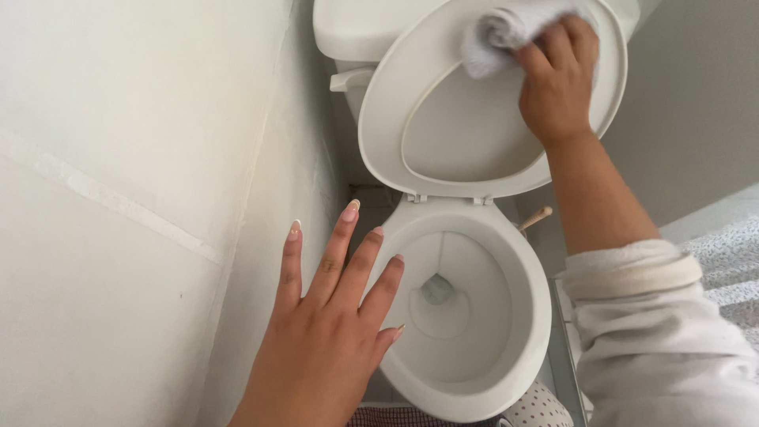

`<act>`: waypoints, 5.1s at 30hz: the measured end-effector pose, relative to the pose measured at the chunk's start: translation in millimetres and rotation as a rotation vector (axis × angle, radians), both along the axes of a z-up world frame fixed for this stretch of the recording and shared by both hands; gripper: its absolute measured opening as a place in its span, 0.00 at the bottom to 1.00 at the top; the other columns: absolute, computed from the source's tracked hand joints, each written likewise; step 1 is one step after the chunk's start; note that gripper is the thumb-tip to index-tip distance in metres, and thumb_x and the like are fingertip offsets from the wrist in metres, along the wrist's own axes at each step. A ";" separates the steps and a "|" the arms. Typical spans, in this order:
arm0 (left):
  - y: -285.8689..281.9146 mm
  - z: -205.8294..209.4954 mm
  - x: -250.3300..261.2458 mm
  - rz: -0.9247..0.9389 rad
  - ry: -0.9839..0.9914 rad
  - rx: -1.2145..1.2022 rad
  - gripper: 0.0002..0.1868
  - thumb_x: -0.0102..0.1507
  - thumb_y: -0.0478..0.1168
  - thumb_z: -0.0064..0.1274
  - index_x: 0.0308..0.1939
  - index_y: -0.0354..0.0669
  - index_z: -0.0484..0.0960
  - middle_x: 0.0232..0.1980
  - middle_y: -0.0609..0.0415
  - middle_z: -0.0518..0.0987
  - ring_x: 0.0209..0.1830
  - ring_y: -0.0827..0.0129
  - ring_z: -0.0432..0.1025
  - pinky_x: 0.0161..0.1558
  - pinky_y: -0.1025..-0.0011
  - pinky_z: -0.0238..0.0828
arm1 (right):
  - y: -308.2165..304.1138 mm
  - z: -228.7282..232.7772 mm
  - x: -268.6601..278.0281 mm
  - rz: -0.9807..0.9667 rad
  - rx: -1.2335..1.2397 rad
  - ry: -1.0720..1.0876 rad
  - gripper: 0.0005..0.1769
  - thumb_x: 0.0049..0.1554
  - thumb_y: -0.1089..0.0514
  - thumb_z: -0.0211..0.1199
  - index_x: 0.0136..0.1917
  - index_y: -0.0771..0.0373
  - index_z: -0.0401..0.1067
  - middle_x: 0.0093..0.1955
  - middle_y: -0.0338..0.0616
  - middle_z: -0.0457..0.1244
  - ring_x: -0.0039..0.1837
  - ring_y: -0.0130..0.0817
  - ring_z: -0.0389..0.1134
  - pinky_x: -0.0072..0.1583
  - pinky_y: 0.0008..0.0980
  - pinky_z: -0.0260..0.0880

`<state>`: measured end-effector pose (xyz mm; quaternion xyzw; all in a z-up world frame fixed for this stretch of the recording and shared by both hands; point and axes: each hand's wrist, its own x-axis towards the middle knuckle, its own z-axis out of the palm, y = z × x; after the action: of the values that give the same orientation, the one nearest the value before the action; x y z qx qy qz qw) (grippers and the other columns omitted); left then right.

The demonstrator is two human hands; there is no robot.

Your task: The person wipes the exterior surfaces of a toilet tank and lid with a cloth, then lifts the lid and wipes the interior rim and bowl before flushing it.

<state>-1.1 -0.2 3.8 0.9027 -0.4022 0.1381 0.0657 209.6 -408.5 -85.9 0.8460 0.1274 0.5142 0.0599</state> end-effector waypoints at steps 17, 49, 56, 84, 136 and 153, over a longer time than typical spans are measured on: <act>0.4 -4.5 -5.4 -0.024 -0.002 -0.022 0.34 0.55 0.57 0.56 0.60 0.44 0.74 0.73 0.45 0.64 0.81 0.48 0.43 0.73 0.31 0.36 | 27.5 -237.3 -45.4 -0.097 1.064 0.201 0.53 0.49 0.78 0.60 0.81 0.71 0.38 0.78 0.64 0.45 0.80 0.61 0.48 0.80 0.48 0.49; -78.9 -57.9 174.6 0.143 -0.239 -0.503 0.51 0.72 0.53 0.62 0.84 0.33 0.45 0.86 0.36 0.46 0.86 0.40 0.40 0.83 0.46 0.42 | 17.4 -287.0 -205.2 -0.507 0.335 0.982 0.31 0.63 0.50 0.50 0.78 0.55 0.55 0.81 0.43 0.47 0.82 0.43 0.44 0.75 0.51 0.48; -119.9 -54.5 235.1 0.174 -0.129 -0.260 0.42 0.78 0.58 0.49 0.79 0.28 0.50 0.81 0.36 0.52 0.82 0.42 0.43 0.80 0.43 0.35 | -1.6 -293.3 -188.1 -0.380 0.307 0.922 0.32 0.60 0.57 0.51 0.77 0.45 0.57 0.81 0.36 0.50 0.84 0.41 0.42 0.78 0.51 0.47; -73.5 -84.8 232.6 0.153 0.092 -0.191 0.63 0.68 0.51 0.67 0.83 0.38 0.27 0.88 0.43 0.32 0.88 0.47 0.36 0.83 0.50 0.42 | 44.9 -289.8 -307.4 -0.875 1.081 1.329 0.43 0.69 0.38 0.39 0.83 0.70 0.38 0.71 0.73 0.56 0.62 0.64 0.70 0.58 0.51 0.78; 33.1 -293.7 -44.1 0.297 0.409 -0.794 0.22 0.72 0.45 0.46 0.67 0.38 0.68 0.76 0.42 0.66 0.79 0.48 0.60 0.74 0.52 0.60 | 194.8 -280.5 -404.2 -0.435 0.286 1.307 0.35 0.63 0.60 0.49 0.81 0.59 0.48 0.81 0.49 0.45 0.84 0.48 0.34 0.80 0.56 0.35; 52.4 -269.8 -60.8 0.136 0.243 -0.820 0.25 0.70 0.41 0.52 0.68 0.40 0.63 0.73 0.41 0.68 0.77 0.44 0.63 0.74 0.51 0.64 | 302.9 -310.2 -123.5 0.175 0.084 1.081 0.33 0.57 0.62 0.49 0.75 0.71 0.59 0.81 0.56 0.49 0.84 0.54 0.42 0.80 0.52 0.38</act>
<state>-62.0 52.2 -266.0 0.8361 -0.2429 0.1832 0.4565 86.1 -105.7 -396.1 0.9776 0.1892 0.0140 -0.0908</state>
